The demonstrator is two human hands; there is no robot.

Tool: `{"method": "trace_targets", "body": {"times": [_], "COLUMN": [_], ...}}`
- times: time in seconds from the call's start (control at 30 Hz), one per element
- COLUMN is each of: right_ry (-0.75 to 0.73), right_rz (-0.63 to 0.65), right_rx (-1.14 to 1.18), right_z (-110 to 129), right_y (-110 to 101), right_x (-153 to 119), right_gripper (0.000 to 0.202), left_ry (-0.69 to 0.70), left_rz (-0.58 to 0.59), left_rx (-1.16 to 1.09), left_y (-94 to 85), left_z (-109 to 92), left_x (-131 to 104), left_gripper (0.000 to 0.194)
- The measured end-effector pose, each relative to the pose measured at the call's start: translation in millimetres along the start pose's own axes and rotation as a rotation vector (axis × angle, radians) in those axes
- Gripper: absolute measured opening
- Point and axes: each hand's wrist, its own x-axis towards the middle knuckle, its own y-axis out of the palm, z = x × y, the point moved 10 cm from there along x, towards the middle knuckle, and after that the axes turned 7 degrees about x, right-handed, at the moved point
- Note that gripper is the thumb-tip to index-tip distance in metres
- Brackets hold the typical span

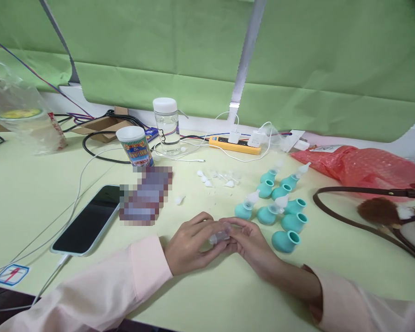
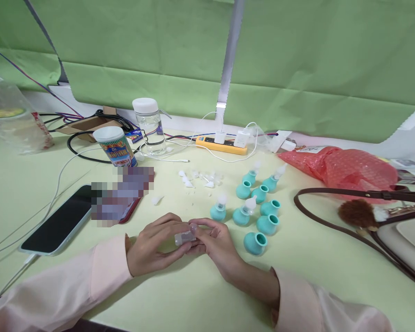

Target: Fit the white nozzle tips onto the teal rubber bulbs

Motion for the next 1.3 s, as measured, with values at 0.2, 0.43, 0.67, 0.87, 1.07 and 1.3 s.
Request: {"method": "trace_targets", "body": {"times": [0.2, 0.43, 0.67, 0.87, 1.07, 1.3], "right_ry": [0.007, -0.021, -0.086, -0.115, -0.116, -0.119], "right_rz": [0.018, 0.002, 0.043, 0.053, 0.050, 0.050], "right_rx": [-0.077, -0.040, -0.032, -0.036, -0.065, -0.105], "right_z": [-1.1, 3.0, 6.0, 6.7, 5.0, 4.7], "right_y": [0.1, 0.5, 1.0, 1.2, 0.7, 0.7], "right_x": [0.9, -0.5, -0.9, 0.0, 1.1, 1.0], "right_gripper": [0.030, 0.028, 0.020, 0.018, 0.017, 0.017], "left_ry": [0.085, -0.094, -0.195, -0.202, -0.144, -0.120], "left_rz": [-0.026, -0.077, -0.088, -0.041, -0.066, -0.087], "left_rx": [0.025, -0.105, -0.114, -0.055, -0.101, -0.142], "left_y": [-0.2, -5.3, -7.9, -2.8, -4.6, -6.0], "left_z": [-11.1, 5.7, 20.7, 22.5, 17.8, 16.3], "left_x": [-1.0, -2.3, 0.4, 2.3, 3.0, 2.8], "left_gripper": [0.028, 0.019, 0.026, 0.013, 0.007, 0.010]}}
